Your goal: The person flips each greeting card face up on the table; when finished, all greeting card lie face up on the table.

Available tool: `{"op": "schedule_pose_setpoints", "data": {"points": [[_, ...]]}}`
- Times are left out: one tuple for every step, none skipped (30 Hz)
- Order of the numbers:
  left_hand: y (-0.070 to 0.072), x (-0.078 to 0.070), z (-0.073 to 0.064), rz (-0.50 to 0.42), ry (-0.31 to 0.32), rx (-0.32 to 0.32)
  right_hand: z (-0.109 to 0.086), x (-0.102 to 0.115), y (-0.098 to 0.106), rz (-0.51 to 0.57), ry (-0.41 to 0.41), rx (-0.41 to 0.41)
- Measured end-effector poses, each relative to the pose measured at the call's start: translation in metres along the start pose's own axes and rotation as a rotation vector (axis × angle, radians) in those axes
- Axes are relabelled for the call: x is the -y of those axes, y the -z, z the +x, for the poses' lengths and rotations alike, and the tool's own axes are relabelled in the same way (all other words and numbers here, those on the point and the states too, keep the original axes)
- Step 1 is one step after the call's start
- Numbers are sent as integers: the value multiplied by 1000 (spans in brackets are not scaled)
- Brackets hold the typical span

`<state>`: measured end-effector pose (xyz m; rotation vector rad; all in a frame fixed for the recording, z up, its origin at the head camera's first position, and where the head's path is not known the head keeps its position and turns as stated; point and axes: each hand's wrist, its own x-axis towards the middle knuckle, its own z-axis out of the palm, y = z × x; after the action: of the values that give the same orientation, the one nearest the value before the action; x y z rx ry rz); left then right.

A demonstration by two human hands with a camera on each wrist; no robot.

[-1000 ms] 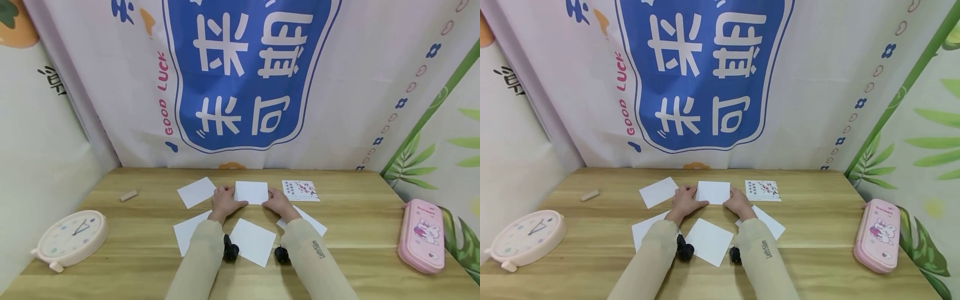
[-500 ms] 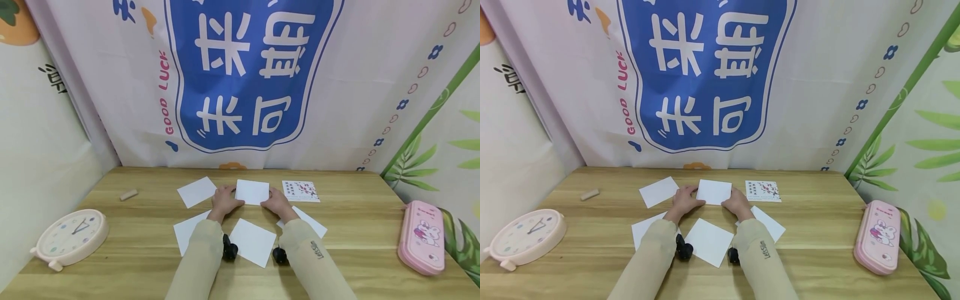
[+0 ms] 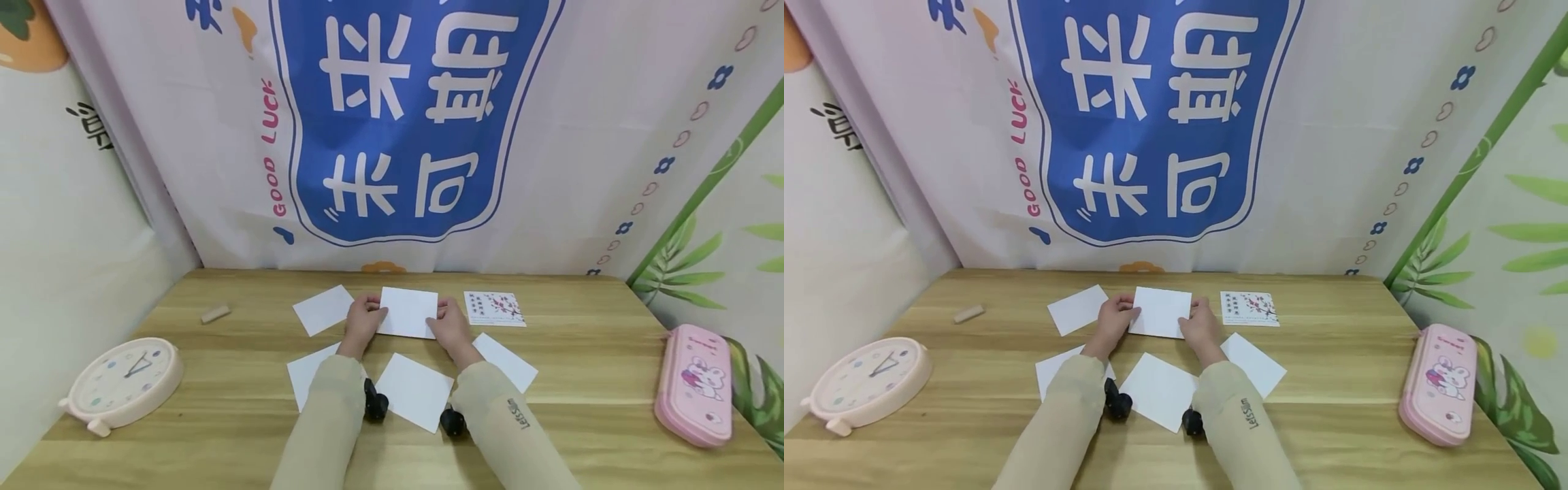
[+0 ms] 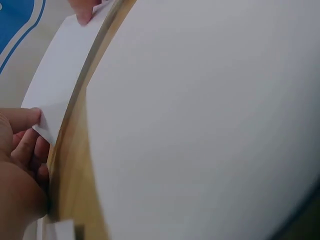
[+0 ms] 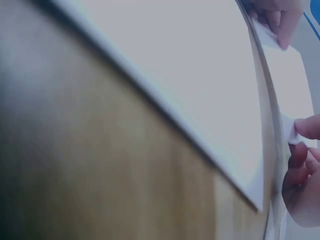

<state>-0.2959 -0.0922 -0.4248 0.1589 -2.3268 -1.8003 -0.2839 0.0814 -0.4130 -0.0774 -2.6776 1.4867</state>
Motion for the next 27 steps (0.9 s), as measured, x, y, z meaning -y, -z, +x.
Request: {"op": "schedule_pose_setpoints", "data": {"points": [[1, 0, 0, -37, 6, -12, -1, 1, 0, 23, -1, -1], [3, -1, 1, -77, 10, -21, -1, 2, 1, 43, -7, -8], [4, -1, 1, -113, 15, -20, -2, 3, 2, 65, -7, -17], [6, -2, 2, -146, 18, -17, -2, 4, 3, 98, -8, -22], [7, -3, 1, -173, 21, -9, -2, 5, 5, 138, -14, -29], [8, -5, 0, -187, 31, -2, -2, 6, 7, 187, -19, -34], [9, -8, -1, -194, 48, 7, -2, 7, 8, 238, -21, -36], [10, -11, -2, -199, 62, 9, -2, 8, 10, 284, -26, -34], [11, -14, -3, -211, 76, 16, -2, 10, 12, 322, -29, -30], [13, -18, -5, -221, 91, 17, -2, 12, 14, 356, -34, -26], [15, -21, -7, -234, 99, 21, -2, 14, 15, 377, -40, -25], [16, -26, -9, -248, 107, 24, -3, 15, 16, 396, -41, -25], [18, -30, -11, -264, 111, 29, -3, 17, 18, 403, -48, -26], [20, -35, -12, -278, 108, 34, -4, 19, 19, 412, -52, -32], [22, -39, -14, -294, 103, 42, -5, 22, 21, 423, -56, -42], [23, -43, -16, -299, 95, 42, -6, 24, 23, 436, -61, -49], [24, -46, -17, -295, 82, 42, -7, 26, 25, 456, -67, -55], [26, -48, -18, -284, 67, 39, -8, 28, 27, 475, -71, -60], [27, -50, -19, -265, 49, 32, -10, 30, 29, 490, -78, -62], [28, -51, -20, -245, 27, 24, -11, 32, 31, 515, -76, -63], [28, -51, -22, -222, 5, 15, -12, 33, 32, 547, -86, -59], [29, -52, -24, -206, -13, 9, -14, 33, 33, 576, -92, -52], [29, -53, -26, -200, -27, 8, -15, 34, 34, 613, -102, -43], [29, -53, -28, -208, -36, 12, -17, 34, 35, 649, -114, -32], [29, -54, -30, -222, -40, 21, -19, 34, 36, 684, -126, -21], [29, -54, -33, -238, -44, 35, -20, 33, 36, 716, -137, -9], [28, -54, -35, -258, -48, 52, -22, 33, 37, 746, -148, 3]]}}
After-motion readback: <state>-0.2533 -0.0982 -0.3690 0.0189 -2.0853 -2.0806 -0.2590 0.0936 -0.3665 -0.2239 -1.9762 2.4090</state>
